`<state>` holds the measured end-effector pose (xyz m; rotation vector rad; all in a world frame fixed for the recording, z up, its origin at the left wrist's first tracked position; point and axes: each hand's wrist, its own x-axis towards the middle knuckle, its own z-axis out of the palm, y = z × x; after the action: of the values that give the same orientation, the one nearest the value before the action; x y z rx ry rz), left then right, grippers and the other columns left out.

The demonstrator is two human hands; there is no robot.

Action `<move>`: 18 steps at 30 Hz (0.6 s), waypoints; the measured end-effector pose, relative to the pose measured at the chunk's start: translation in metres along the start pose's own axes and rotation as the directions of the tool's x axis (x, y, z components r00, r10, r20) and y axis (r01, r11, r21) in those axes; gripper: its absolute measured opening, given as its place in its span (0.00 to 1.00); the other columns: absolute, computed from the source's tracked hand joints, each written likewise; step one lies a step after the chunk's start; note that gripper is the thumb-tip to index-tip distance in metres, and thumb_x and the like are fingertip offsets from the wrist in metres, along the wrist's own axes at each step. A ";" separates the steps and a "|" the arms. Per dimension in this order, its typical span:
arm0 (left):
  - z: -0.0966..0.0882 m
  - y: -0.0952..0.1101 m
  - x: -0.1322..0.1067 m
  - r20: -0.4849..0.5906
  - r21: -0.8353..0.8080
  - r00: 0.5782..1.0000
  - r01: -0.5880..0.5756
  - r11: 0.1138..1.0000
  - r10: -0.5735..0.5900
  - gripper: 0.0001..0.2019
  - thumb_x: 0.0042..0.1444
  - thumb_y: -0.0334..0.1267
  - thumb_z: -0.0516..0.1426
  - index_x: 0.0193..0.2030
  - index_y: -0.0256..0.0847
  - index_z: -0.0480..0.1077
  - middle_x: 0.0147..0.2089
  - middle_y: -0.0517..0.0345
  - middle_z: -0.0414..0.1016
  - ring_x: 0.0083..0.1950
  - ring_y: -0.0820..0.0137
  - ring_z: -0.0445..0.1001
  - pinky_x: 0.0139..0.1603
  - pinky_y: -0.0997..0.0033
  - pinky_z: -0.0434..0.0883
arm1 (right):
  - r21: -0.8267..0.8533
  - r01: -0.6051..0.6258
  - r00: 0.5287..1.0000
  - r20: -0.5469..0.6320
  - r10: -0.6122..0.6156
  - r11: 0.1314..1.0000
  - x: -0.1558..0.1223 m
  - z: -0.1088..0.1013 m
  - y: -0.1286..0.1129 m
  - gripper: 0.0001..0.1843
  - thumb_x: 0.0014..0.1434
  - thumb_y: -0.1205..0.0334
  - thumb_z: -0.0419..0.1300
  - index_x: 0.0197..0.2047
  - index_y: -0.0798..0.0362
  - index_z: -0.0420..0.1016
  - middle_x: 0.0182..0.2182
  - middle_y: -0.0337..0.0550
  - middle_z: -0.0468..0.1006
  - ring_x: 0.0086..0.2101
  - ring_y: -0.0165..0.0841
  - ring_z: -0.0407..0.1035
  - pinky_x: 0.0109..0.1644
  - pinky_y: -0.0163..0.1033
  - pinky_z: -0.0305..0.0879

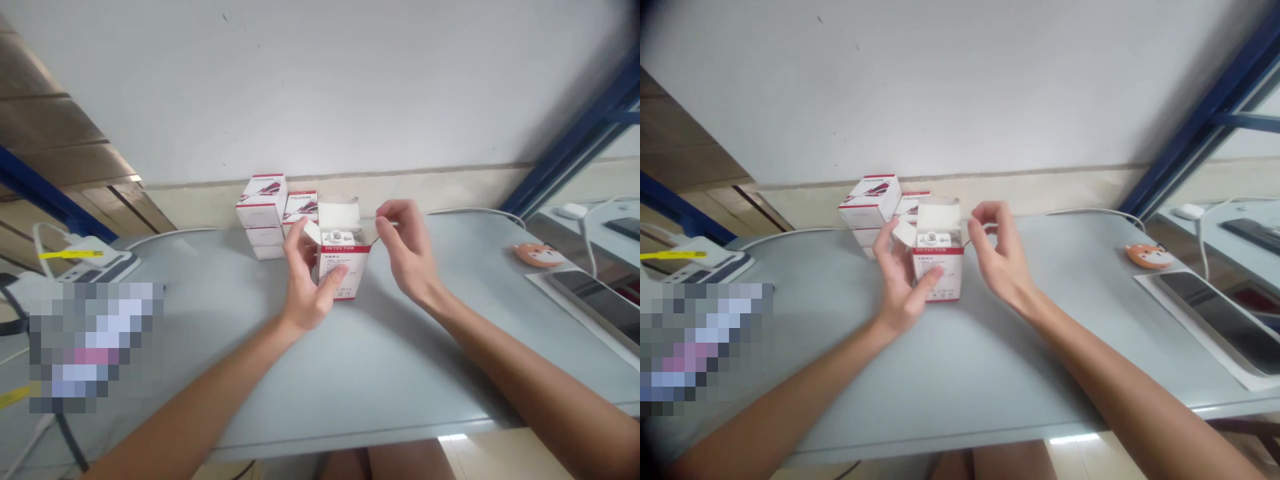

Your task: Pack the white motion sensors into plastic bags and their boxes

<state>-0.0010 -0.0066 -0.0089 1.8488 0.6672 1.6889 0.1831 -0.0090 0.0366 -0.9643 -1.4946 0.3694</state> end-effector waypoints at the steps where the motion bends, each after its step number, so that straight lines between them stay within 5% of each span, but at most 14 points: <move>1: -0.002 -0.001 0.000 0.004 -0.002 1.000 0.009 1.000 -0.009 0.44 0.64 0.48 0.66 0.78 0.59 0.44 0.69 0.46 0.68 0.66 0.52 0.75 0.63 0.46 0.76 | 0.057 -0.065 0.994 0.091 0.060 0.996 0.000 0.000 0.001 0.11 0.74 0.49 0.55 0.47 0.46 0.73 0.45 0.43 0.77 0.47 0.38 0.73 0.54 0.49 0.71; 3: -0.005 -0.003 0.000 0.013 0.030 1.000 0.005 1.000 -0.005 0.42 0.65 0.49 0.65 0.79 0.58 0.47 0.70 0.46 0.66 0.69 0.50 0.71 0.67 0.44 0.73 | 0.119 -0.129 0.970 0.222 0.100 0.984 -0.001 0.001 0.002 0.19 0.76 0.44 0.51 0.46 0.46 0.78 0.48 0.44 0.79 0.51 0.39 0.73 0.60 0.50 0.69; 6: -0.011 -0.003 -0.001 0.036 0.141 0.999 -0.004 0.990 -0.001 0.32 0.66 0.49 0.64 0.74 0.54 0.61 0.68 0.48 0.68 0.69 0.50 0.70 0.70 0.44 0.69 | 0.202 -0.158 0.946 0.313 0.089 0.967 -0.003 0.000 0.003 0.25 0.77 0.41 0.47 0.59 0.41 0.80 0.63 0.43 0.76 0.65 0.43 0.67 0.71 0.55 0.61; 10: -0.013 0.001 -0.002 0.082 0.176 0.996 0.013 0.984 -0.028 0.24 0.66 0.48 0.63 0.67 0.52 0.68 0.55 0.50 0.69 0.56 0.57 0.74 0.62 0.50 0.72 | 0.361 -0.278 0.922 0.360 0.142 0.890 -0.002 0.000 0.000 0.30 0.76 0.41 0.46 0.77 0.33 0.60 0.70 0.38 0.72 0.68 0.45 0.65 0.72 0.60 0.62; 13: -0.012 0.004 -0.002 0.112 0.187 0.994 -0.014 0.982 -0.007 0.22 0.67 0.46 0.63 0.65 0.52 0.68 0.52 0.52 0.66 0.52 0.59 0.73 0.60 0.50 0.72 | 0.432 -0.385 0.888 0.413 0.201 0.815 0.001 -0.001 -0.004 0.37 0.72 0.47 0.53 0.81 0.32 0.50 0.68 0.36 0.74 0.63 0.45 0.72 0.69 0.60 0.67; 18: -0.013 0.003 0.000 0.152 0.188 0.988 -0.061 0.980 0.032 0.21 0.67 0.46 0.62 0.65 0.52 0.67 0.52 0.52 0.67 0.53 0.59 0.72 0.58 0.50 0.72 | 0.453 -0.491 0.836 0.486 0.255 0.744 0.005 -0.002 -0.005 0.33 0.64 0.56 0.63 0.72 0.39 0.68 0.62 0.40 0.80 0.60 0.46 0.74 0.68 0.58 0.68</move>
<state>-0.0137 -0.0085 -0.0060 2.1160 0.7518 1.5427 0.1834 -0.0088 0.0445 -0.7230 -1.3962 1.3093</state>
